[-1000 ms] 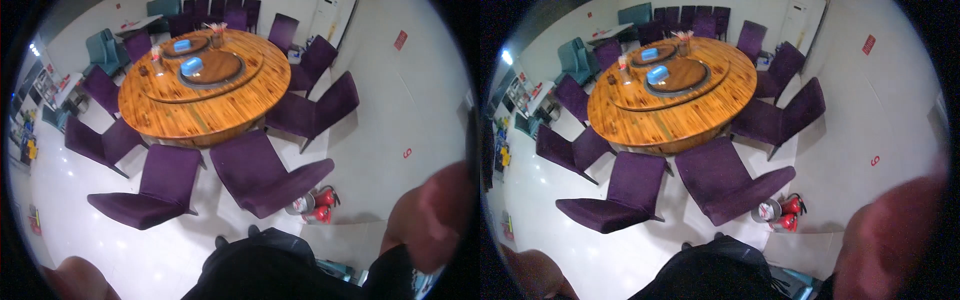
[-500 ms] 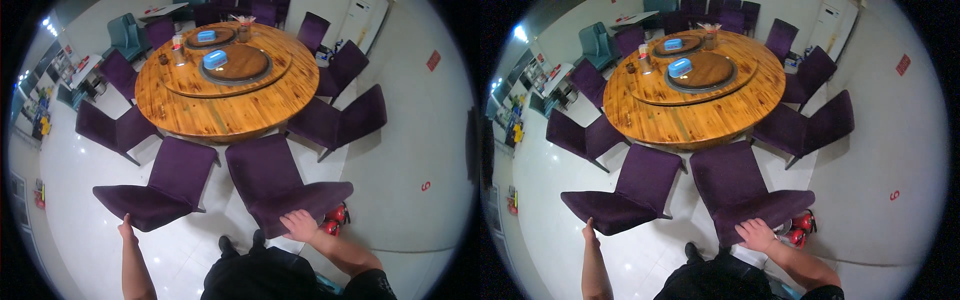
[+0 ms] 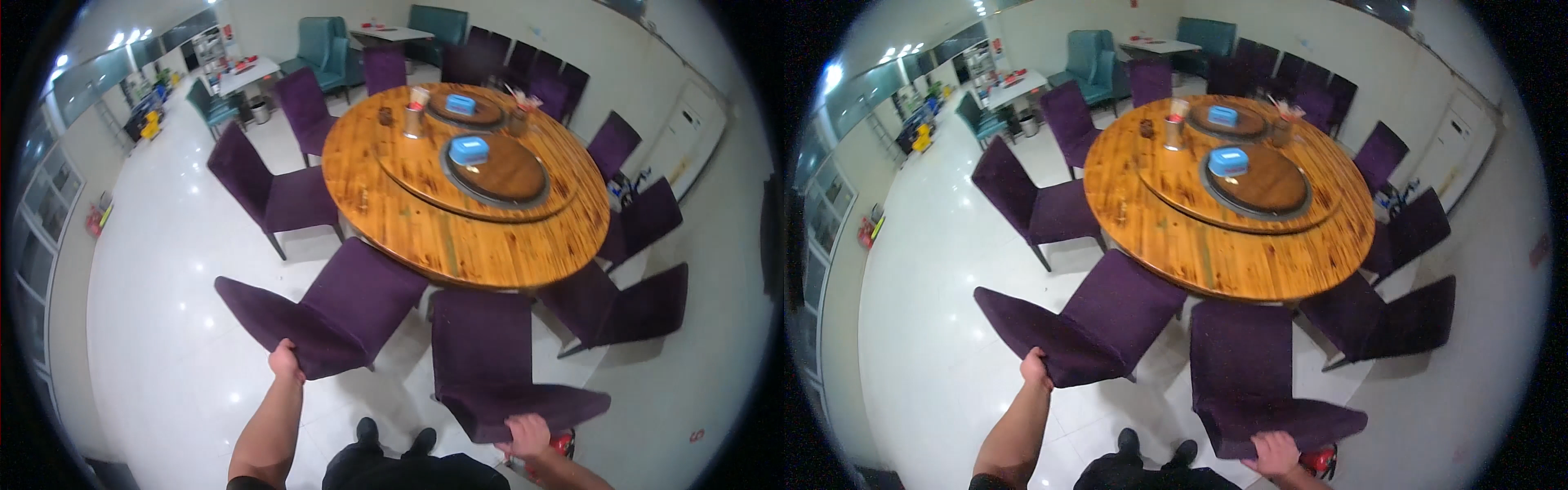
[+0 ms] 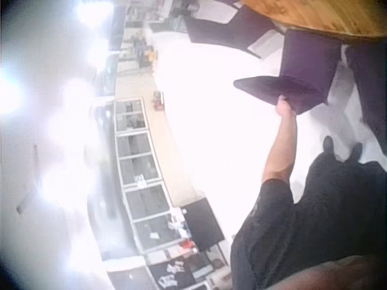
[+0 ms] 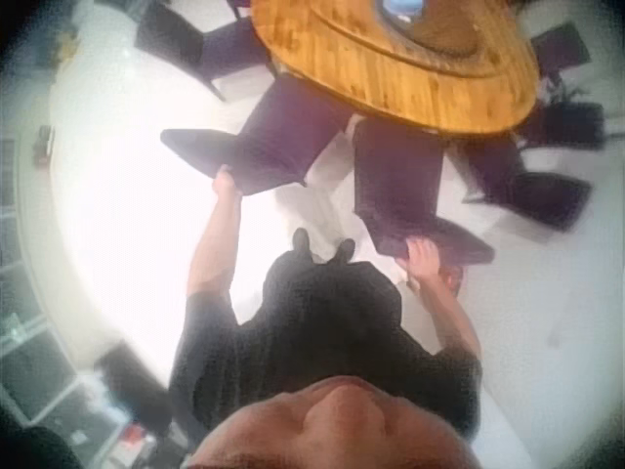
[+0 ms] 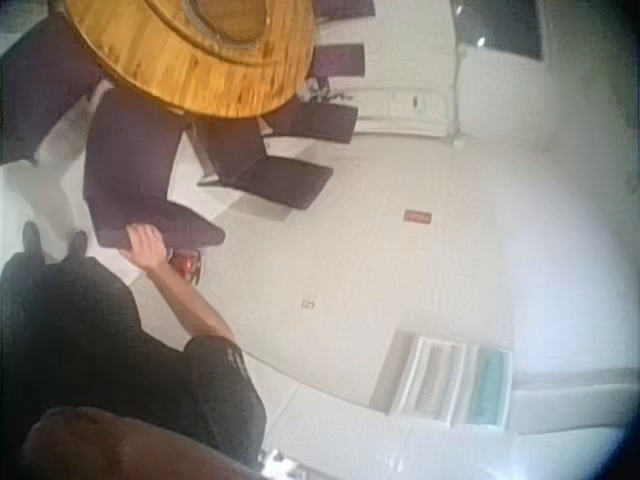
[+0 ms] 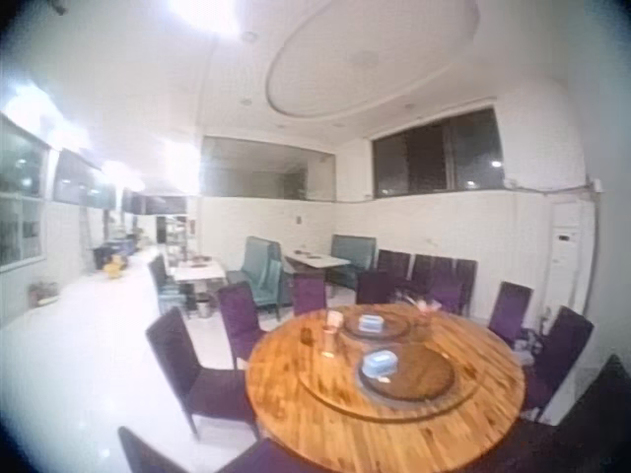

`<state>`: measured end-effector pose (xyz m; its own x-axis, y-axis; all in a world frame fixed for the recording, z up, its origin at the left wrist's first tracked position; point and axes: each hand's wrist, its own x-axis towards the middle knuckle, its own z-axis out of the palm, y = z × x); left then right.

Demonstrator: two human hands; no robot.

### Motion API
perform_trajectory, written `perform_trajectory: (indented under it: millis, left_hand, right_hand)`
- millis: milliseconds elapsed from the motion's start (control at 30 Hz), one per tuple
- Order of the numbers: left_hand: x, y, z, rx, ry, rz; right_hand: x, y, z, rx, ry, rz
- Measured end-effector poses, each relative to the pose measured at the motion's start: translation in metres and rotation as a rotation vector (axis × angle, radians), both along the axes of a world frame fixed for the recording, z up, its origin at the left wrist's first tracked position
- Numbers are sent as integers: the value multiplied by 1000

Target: The person pushes a cleaning cart while mopping the floor, then enters a dining room to move a chair, and finally squeezes the mop in a wringer bucket.

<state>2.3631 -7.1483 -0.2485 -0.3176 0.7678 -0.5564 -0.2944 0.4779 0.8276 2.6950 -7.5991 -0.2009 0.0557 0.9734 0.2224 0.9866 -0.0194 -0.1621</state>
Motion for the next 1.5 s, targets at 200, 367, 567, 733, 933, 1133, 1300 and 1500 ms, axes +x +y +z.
perform_trajectory:
  millis: [200,367,567,733,933,1133,1300,1500]
  left_hand:
    - [4,-11,21,-3,135,69]
    - [-39,-22,3,174,78,-391]
    - [-179,35,99,-78,-307,-1110]
    - [-439,83,237,1081,450,-580]
    - [-535,142,314,1265,817,-424]
    - [-552,273,302,1186,773,-534]
    - [-586,396,303,1083,732,-523]
    - [-637,534,296,917,657,-465]
  right_hand:
    - [-47,-5,31,-290,131,-231]
    - [-61,6,40,-463,121,-330]
    - [-76,92,58,-1228,-72,-469]
    - [-121,254,3,-994,278,-494]
    - [-237,486,18,-804,194,-342]
    - [-302,696,2,-741,178,-202]
    - [-358,886,-29,-775,107,-61]
    - [-525,1092,-21,-805,71,396]
